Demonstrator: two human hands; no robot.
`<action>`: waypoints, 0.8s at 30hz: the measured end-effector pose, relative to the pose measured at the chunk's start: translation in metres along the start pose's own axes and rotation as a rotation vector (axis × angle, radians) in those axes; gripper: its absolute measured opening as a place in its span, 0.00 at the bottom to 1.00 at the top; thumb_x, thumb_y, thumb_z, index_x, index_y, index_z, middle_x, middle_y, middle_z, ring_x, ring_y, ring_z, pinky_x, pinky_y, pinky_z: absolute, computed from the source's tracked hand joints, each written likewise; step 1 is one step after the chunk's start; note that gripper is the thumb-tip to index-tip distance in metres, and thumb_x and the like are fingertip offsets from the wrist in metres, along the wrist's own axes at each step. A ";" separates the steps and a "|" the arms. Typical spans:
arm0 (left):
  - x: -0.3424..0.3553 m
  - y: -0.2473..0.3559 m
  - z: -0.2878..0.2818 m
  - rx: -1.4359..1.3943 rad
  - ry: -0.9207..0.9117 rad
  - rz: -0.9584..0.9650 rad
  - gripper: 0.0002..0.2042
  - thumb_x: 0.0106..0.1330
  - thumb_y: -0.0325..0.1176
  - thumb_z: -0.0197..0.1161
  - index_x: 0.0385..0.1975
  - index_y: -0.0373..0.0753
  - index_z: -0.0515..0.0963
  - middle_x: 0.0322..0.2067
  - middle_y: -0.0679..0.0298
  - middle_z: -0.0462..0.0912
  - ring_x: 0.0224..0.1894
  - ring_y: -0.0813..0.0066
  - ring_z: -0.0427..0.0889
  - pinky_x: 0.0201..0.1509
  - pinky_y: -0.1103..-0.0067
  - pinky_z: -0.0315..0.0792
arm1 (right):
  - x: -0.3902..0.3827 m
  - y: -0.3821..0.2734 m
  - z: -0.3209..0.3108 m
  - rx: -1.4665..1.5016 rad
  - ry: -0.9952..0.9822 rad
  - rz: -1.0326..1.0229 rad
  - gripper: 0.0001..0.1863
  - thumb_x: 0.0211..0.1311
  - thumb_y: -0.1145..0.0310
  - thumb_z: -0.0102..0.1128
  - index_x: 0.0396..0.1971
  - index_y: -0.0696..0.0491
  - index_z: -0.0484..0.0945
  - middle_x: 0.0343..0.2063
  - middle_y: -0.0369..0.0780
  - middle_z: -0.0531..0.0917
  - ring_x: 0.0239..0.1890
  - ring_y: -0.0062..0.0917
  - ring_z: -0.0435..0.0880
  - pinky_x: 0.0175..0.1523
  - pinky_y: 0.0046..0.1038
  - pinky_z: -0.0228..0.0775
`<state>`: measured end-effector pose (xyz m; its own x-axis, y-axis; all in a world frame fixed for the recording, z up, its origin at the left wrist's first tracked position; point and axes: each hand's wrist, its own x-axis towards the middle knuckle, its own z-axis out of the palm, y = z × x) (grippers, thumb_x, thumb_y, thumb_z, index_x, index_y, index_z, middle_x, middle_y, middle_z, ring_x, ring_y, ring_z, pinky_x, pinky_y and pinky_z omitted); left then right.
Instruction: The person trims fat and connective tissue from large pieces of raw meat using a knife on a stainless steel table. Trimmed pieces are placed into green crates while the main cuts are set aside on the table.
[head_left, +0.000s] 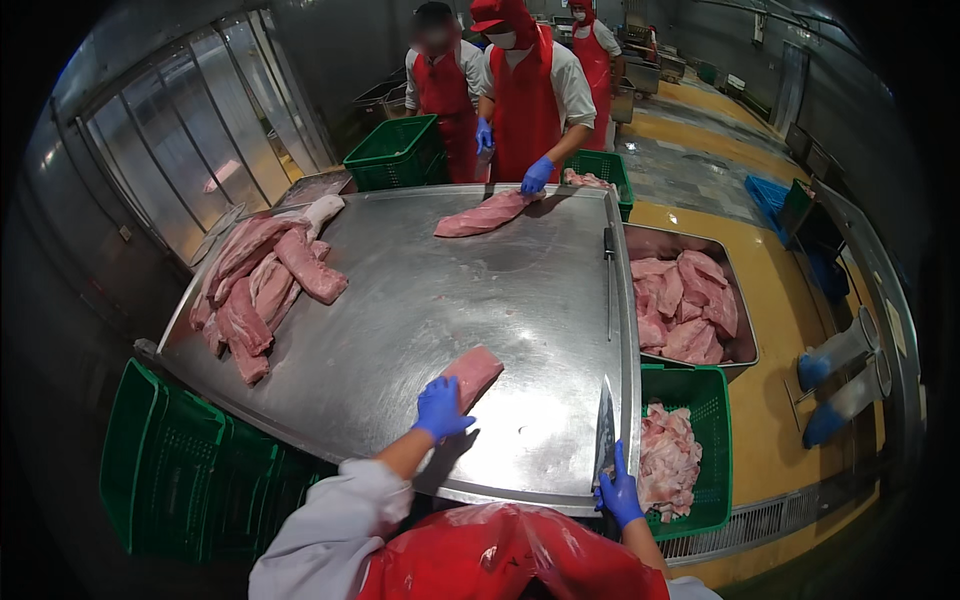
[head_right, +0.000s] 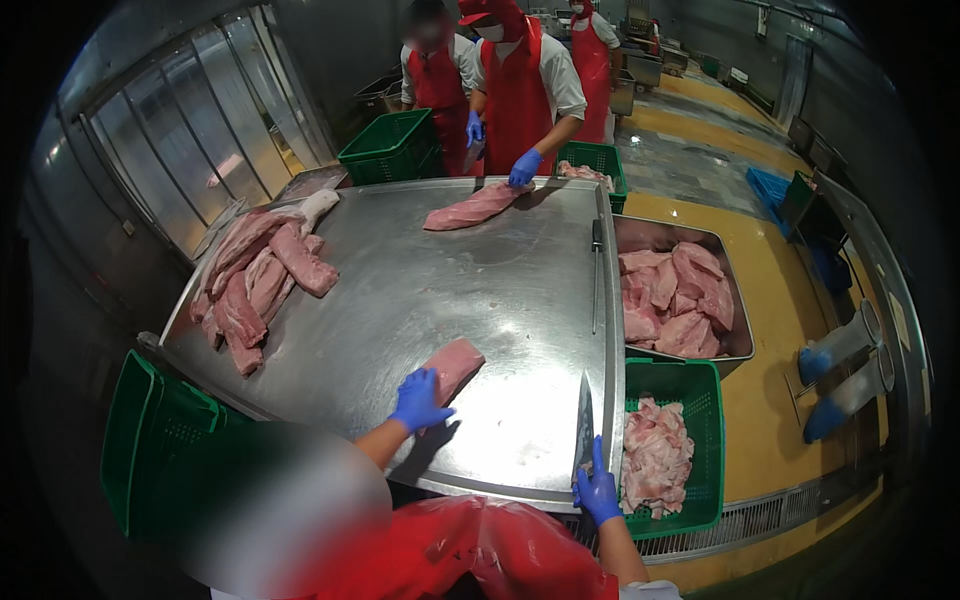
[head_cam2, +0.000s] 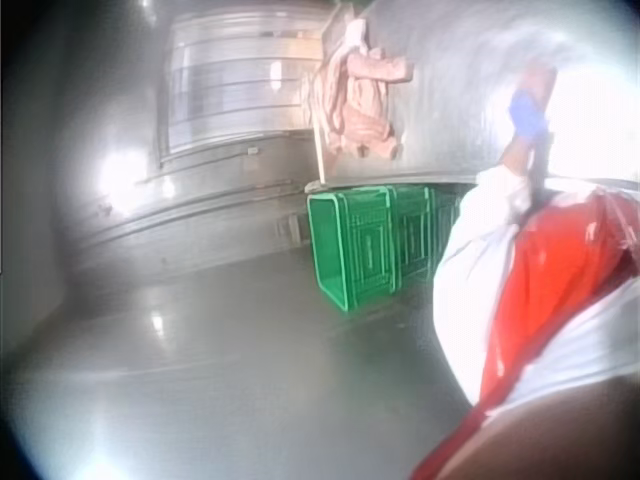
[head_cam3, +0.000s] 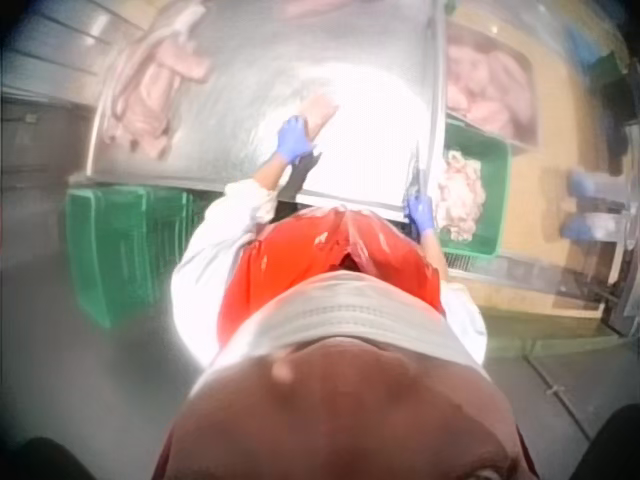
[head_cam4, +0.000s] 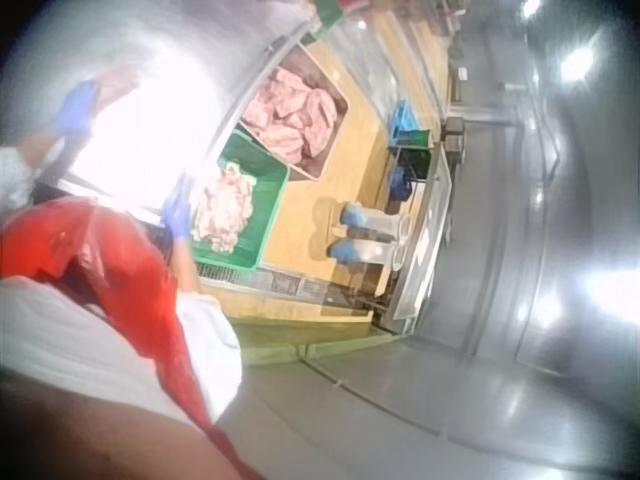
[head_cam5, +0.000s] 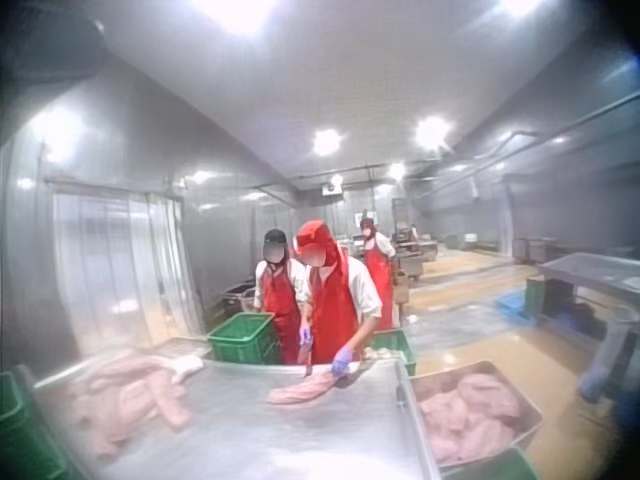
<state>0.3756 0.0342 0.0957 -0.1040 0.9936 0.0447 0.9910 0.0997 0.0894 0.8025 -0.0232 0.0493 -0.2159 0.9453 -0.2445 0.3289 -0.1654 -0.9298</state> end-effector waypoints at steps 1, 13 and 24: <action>0.014 0.012 0.005 0.068 -0.054 -0.101 0.46 0.48 0.49 0.75 0.67 0.40 0.59 0.55 0.47 0.75 0.61 0.46 0.72 0.62 0.57 0.71 | 0.003 -0.003 -0.001 -0.004 0.012 -0.004 0.44 0.69 0.78 0.51 0.78 0.36 0.40 0.26 0.38 0.80 0.19 0.21 0.80 0.21 0.26 0.76; 0.041 -0.081 0.091 -1.939 -0.630 -0.450 0.36 0.55 0.37 0.68 0.68 0.47 0.67 0.62 0.60 0.73 0.63 0.60 0.74 0.69 0.64 0.69 | -0.096 0.028 0.000 0.241 0.247 0.156 0.46 0.66 0.78 0.50 0.78 0.37 0.38 0.23 0.35 0.77 0.19 0.18 0.75 0.23 0.22 0.73; 0.192 0.120 -0.109 -1.816 -0.238 0.275 0.33 0.67 0.49 0.67 0.68 0.43 0.63 0.53 0.57 0.77 0.53 0.64 0.79 0.53 0.71 0.76 | -0.053 -0.005 0.040 0.152 0.113 0.117 0.46 0.66 0.80 0.50 0.79 0.38 0.41 0.28 0.35 0.75 0.20 0.18 0.72 0.20 0.20 0.65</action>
<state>0.4654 0.2309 0.2232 0.1965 0.9716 0.1317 -0.3372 -0.0591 0.9396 0.7758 -0.0842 0.0558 -0.0772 0.9414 -0.3284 0.2013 -0.3079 -0.9299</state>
